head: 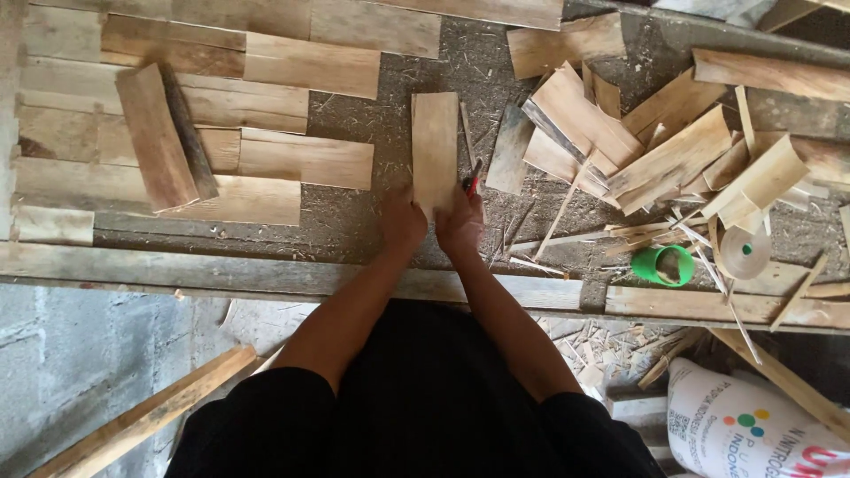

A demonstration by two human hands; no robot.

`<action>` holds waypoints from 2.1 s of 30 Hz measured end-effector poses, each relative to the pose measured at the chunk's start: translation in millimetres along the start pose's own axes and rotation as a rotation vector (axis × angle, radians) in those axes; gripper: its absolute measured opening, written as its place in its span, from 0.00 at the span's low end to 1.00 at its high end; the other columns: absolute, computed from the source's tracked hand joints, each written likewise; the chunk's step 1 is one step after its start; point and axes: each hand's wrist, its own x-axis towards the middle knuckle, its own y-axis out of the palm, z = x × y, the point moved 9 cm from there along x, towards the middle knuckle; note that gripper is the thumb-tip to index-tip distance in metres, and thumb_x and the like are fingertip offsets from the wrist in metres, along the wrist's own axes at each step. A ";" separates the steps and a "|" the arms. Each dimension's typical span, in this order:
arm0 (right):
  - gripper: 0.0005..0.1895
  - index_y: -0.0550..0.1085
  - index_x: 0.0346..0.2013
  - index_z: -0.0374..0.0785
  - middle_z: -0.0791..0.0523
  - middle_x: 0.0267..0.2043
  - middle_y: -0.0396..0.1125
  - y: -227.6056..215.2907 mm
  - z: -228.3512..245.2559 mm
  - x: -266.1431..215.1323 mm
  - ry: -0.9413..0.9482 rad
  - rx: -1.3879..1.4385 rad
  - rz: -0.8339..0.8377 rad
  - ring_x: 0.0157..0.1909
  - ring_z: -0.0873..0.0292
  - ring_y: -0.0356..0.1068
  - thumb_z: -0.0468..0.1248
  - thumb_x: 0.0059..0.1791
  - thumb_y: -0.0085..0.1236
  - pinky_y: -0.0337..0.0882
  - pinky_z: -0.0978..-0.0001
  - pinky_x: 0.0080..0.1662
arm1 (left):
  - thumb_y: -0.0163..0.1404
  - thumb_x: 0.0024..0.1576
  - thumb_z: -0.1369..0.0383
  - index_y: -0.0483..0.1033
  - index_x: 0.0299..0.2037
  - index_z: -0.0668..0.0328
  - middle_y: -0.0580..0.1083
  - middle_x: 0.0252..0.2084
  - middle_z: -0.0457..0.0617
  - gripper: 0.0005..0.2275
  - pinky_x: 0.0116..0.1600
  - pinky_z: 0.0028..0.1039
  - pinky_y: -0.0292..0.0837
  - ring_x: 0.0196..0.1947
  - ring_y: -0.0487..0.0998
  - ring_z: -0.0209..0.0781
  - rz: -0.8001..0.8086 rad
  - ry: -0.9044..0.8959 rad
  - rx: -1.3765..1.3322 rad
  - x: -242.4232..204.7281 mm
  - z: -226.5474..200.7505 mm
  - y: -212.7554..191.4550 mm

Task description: Trimming thin strips of bamboo using a utility knife to prepare them for further use.

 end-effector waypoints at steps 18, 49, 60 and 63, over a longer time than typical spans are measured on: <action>0.07 0.70 0.38 0.34 0.53 0.32 0.71 6.1 -45.6 7.9 0.066 0.570 0.233 0.32 0.61 0.74 0.35 0.54 0.56 0.76 0.69 0.35 | 0.56 0.58 0.70 0.79 0.51 0.65 0.78 0.41 0.54 0.13 0.40 0.32 0.74 0.37 0.77 0.41 -0.122 -0.541 -0.848 -28.7 140.6 49.4; 0.05 0.74 0.42 0.35 0.46 0.39 0.71 -39.1 -14.7 -15.3 -0.497 0.106 -0.158 0.37 0.48 0.73 0.31 0.52 0.58 0.75 0.55 0.38 | 0.60 0.63 0.67 0.74 0.50 0.68 0.76 0.48 0.58 0.13 0.50 0.42 0.76 0.45 0.78 0.52 -1.051 -0.110 0.098 -76.5 136.4 -338.3; 0.21 0.69 0.60 0.39 0.41 0.54 0.63 -25.3 -80.2 26.7 0.054 -0.274 -0.023 0.53 0.35 0.67 0.38 0.52 0.57 0.70 0.41 0.52 | 0.56 0.59 0.73 0.76 0.48 0.64 0.75 0.48 0.57 0.09 0.45 0.34 0.76 0.44 0.78 0.48 -0.471 -0.012 -0.044 -99.9 30.3 -185.4; 0.14 0.74 0.55 0.44 0.41 0.55 0.63 -29.2 -67.3 24.2 0.125 -0.261 0.063 0.52 0.37 0.70 0.37 0.55 0.53 0.72 0.44 0.53 | 0.55 0.60 0.72 0.78 0.46 0.64 0.76 0.47 0.57 0.08 0.45 0.34 0.76 0.42 0.79 0.48 -0.368 -0.002 -0.060 -105.4 26.3 -157.2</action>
